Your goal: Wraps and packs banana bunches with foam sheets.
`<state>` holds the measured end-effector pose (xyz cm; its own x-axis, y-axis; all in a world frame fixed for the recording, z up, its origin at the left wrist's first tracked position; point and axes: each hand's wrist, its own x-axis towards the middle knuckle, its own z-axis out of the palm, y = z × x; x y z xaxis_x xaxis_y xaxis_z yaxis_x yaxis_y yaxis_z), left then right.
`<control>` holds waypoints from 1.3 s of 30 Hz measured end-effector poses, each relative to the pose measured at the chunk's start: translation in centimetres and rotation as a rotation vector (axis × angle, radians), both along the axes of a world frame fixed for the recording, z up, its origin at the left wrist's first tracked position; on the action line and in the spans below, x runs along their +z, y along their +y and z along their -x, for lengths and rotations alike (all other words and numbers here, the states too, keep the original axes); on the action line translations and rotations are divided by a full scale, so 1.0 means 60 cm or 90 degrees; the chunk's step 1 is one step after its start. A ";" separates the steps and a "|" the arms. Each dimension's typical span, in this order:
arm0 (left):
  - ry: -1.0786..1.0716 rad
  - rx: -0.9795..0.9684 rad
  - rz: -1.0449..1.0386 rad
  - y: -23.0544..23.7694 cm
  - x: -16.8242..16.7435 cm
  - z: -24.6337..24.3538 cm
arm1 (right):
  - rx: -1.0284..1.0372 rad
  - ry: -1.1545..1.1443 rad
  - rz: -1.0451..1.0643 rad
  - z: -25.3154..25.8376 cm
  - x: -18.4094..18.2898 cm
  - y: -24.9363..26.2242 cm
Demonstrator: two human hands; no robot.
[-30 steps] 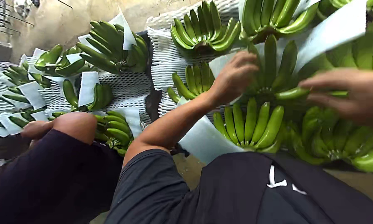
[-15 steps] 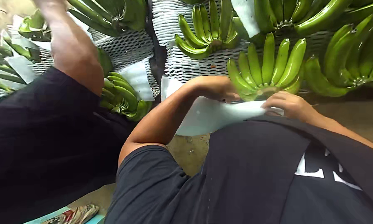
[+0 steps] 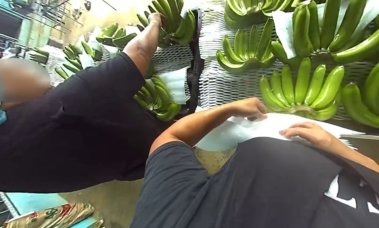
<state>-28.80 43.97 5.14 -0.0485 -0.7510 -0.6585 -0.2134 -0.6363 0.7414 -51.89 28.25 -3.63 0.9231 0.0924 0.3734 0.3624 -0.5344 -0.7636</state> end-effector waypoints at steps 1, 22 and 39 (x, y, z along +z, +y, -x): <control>-0.004 0.056 0.021 -0.004 0.014 -0.016 | 0.008 0.020 0.007 -0.002 0.009 -0.002; -0.389 0.755 0.153 -0.256 -0.107 -0.701 | -0.106 0.280 0.026 -0.789 0.047 -0.281; 0.280 0.538 0.436 -0.340 -0.160 -0.775 | -0.187 0.313 -0.242 -0.871 0.069 -0.433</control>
<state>17.68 23.56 -4.47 0.5130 -0.8442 -0.1552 0.4461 0.1077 0.8885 0.35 2.26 0.49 0.9603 -0.2417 -0.1391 -0.1937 -0.2191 -0.9563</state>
